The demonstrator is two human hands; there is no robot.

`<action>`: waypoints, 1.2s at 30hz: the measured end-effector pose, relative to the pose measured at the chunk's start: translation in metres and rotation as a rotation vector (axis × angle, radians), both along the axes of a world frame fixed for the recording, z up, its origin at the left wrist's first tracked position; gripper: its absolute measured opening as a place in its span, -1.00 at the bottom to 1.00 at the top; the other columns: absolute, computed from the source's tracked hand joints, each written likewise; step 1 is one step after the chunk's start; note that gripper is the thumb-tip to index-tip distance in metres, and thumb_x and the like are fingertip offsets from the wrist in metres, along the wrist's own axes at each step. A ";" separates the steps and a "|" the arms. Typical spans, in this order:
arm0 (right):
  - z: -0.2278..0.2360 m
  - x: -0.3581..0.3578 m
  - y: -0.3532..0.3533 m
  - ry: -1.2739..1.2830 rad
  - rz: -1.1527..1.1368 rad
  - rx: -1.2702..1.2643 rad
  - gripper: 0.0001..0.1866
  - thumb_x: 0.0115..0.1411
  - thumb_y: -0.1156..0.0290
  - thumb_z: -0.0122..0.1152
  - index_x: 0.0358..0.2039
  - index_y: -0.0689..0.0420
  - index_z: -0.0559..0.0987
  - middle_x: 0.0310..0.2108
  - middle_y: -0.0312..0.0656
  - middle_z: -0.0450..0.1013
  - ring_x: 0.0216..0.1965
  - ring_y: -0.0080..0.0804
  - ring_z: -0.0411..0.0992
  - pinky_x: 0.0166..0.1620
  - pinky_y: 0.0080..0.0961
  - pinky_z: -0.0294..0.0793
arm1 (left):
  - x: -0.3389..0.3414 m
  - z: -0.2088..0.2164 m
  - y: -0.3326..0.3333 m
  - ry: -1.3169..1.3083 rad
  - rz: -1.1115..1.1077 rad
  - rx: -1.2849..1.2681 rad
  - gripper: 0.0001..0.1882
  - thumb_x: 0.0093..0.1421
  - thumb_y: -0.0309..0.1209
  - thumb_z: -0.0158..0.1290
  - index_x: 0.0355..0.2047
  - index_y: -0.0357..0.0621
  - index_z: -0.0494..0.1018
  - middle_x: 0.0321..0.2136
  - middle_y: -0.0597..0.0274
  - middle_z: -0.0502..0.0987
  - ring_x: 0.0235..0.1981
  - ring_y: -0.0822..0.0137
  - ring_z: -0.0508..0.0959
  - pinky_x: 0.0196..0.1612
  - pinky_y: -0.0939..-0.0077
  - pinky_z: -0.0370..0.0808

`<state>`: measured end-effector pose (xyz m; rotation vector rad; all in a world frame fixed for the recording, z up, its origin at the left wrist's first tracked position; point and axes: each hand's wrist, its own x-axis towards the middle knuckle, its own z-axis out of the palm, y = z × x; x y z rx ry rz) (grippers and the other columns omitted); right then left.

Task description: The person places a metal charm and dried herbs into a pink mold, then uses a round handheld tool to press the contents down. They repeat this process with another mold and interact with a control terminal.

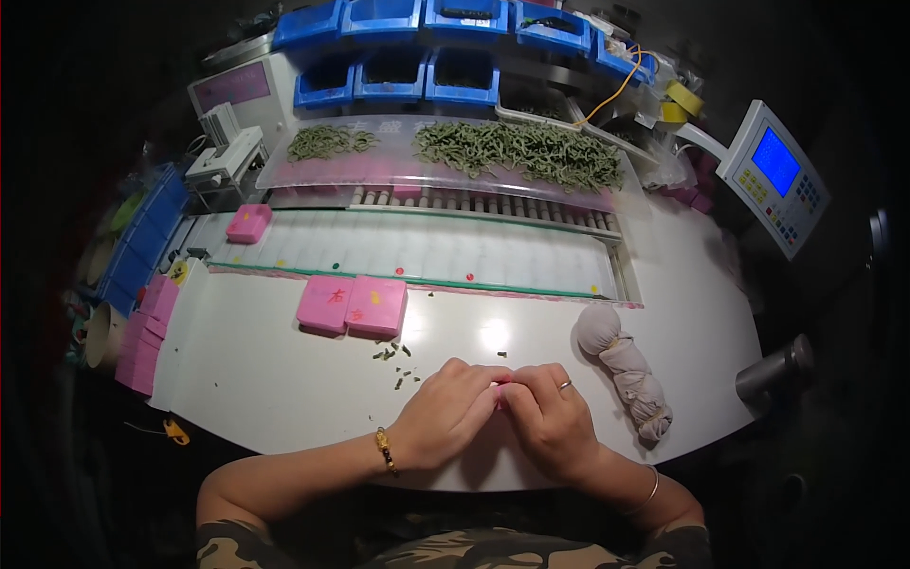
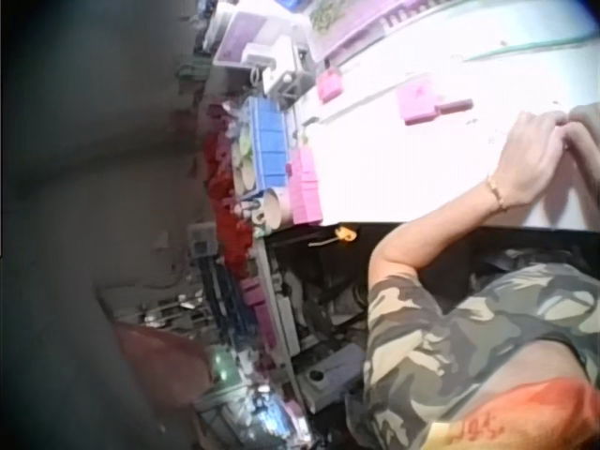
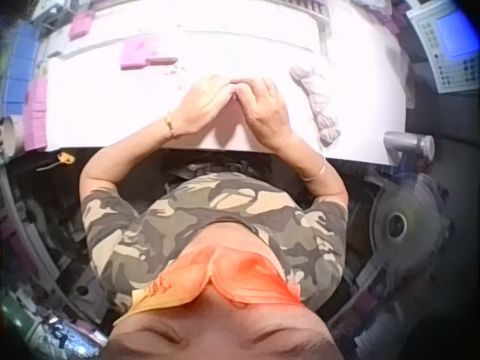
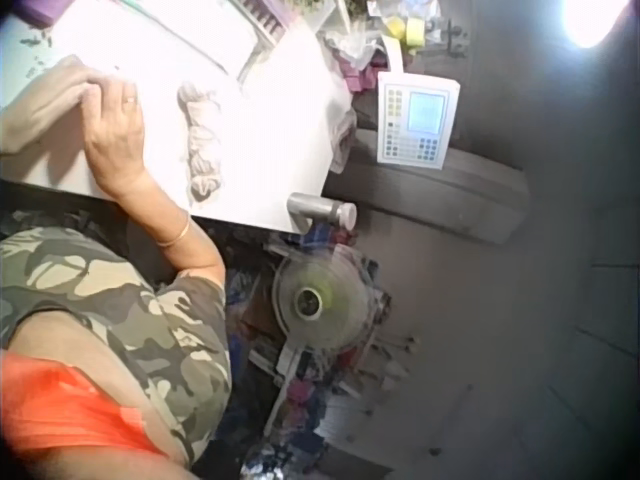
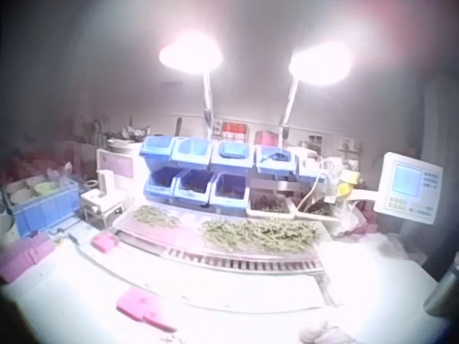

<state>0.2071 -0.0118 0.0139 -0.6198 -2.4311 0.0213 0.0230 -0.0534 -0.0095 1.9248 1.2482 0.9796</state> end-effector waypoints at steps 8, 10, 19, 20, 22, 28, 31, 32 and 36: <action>-0.006 0.010 -0.002 -0.073 0.024 0.070 -0.82 -0.09 0.51 0.18 -0.39 0.12 0.47 -0.33 -0.17 0.39 -0.38 -0.29 0.39 -0.38 -0.49 0.44 | -0.005 -0.006 0.018 -0.120 0.085 -0.182 -0.63 0.40 -0.29 -0.26 0.03 -0.22 0.41 -0.07 0.00 0.50 -0.14 0.00 0.45 0.02 0.23 0.39; -0.013 0.020 -0.009 -0.070 0.045 0.069 -0.83 -0.06 0.49 0.22 -0.39 0.13 0.48 -0.34 -0.18 0.39 -0.40 -0.29 0.39 -0.40 -0.49 0.43 | -0.011 -0.012 0.028 -0.172 0.106 -0.234 -0.61 0.46 -0.29 -0.30 0.01 -0.33 0.41 -0.12 0.02 0.51 -0.07 0.18 0.51 0.06 0.39 0.41; -0.015 0.023 -0.018 0.005 -0.002 -0.085 -0.78 0.15 0.38 0.30 -0.23 0.15 0.51 -0.53 -0.21 0.33 -0.52 -0.30 0.40 -0.52 -0.39 0.38 | -0.019 -0.011 0.029 -0.337 0.083 -0.401 -0.66 0.45 -0.31 -0.14 0.04 -0.33 0.41 -0.15 0.22 0.55 -0.14 0.49 0.51 -0.02 0.56 0.45; -0.014 0.019 -0.013 0.007 -0.005 -0.084 -0.78 0.15 0.38 0.30 -0.23 0.15 0.51 -0.53 -0.21 0.33 -0.52 -0.30 0.40 -0.52 -0.39 0.38 | -0.018 -0.007 0.025 -0.324 0.086 -0.414 -0.68 0.43 -0.33 -0.10 0.03 -0.32 0.42 -0.15 0.23 0.55 -0.14 0.50 0.52 -0.03 0.57 0.47; -0.010 0.007 -0.005 0.022 -0.117 -0.100 -0.68 0.14 0.43 0.27 -0.10 0.19 0.49 -0.53 -0.20 0.31 -0.52 -0.32 0.40 -0.50 -0.38 0.40 | -0.017 -0.005 0.020 -0.309 0.095 -0.425 -0.70 0.41 -0.35 -0.05 0.02 -0.31 0.43 -0.15 0.24 0.55 -0.14 0.51 0.52 -0.04 0.58 0.48; 0.006 -0.004 0.002 -0.012 -0.120 -0.119 -0.62 0.09 0.46 0.25 -0.02 0.11 0.57 -0.25 -0.24 0.44 -0.32 -0.34 0.48 -0.38 -0.48 0.49 | -0.018 -0.009 0.018 -0.532 0.082 -0.434 -0.75 0.38 -0.38 0.01 -0.05 -0.32 0.45 -0.18 0.25 0.56 -0.17 0.52 0.54 -0.07 0.59 0.52; 0.002 -0.004 0.005 0.009 -0.088 -0.063 -0.62 0.06 0.47 0.26 -0.05 0.14 0.58 -0.26 -0.23 0.44 -0.31 -0.32 0.47 -0.36 -0.46 0.51 | -0.017 -0.002 0.018 -0.552 0.114 -0.439 -0.76 0.38 -0.39 0.01 -0.09 -0.33 0.48 -0.21 0.24 0.57 -0.17 0.52 0.54 -0.07 0.59 0.52; 0.001 -0.004 0.005 0.010 -0.085 -0.061 -0.62 0.05 0.47 0.26 -0.06 0.13 0.59 -0.25 -0.23 0.44 -0.31 -0.31 0.47 -0.35 -0.46 0.51 | -0.017 -0.002 0.018 -0.552 0.112 -0.439 -0.76 0.38 -0.39 0.01 -0.09 -0.33 0.48 -0.21 0.24 0.57 -0.17 0.52 0.54 -0.07 0.59 0.52; 0.000 -0.005 0.005 0.055 -0.060 -0.052 -0.69 0.02 0.47 0.25 -0.16 0.11 0.61 -0.23 -0.23 0.46 -0.30 -0.30 0.47 -0.35 -0.46 0.52 | -0.018 -0.008 0.019 -0.568 0.144 -0.431 -0.77 0.37 -0.39 0.02 -0.12 -0.34 0.51 -0.23 0.26 0.58 -0.22 0.55 0.53 -0.12 0.62 0.51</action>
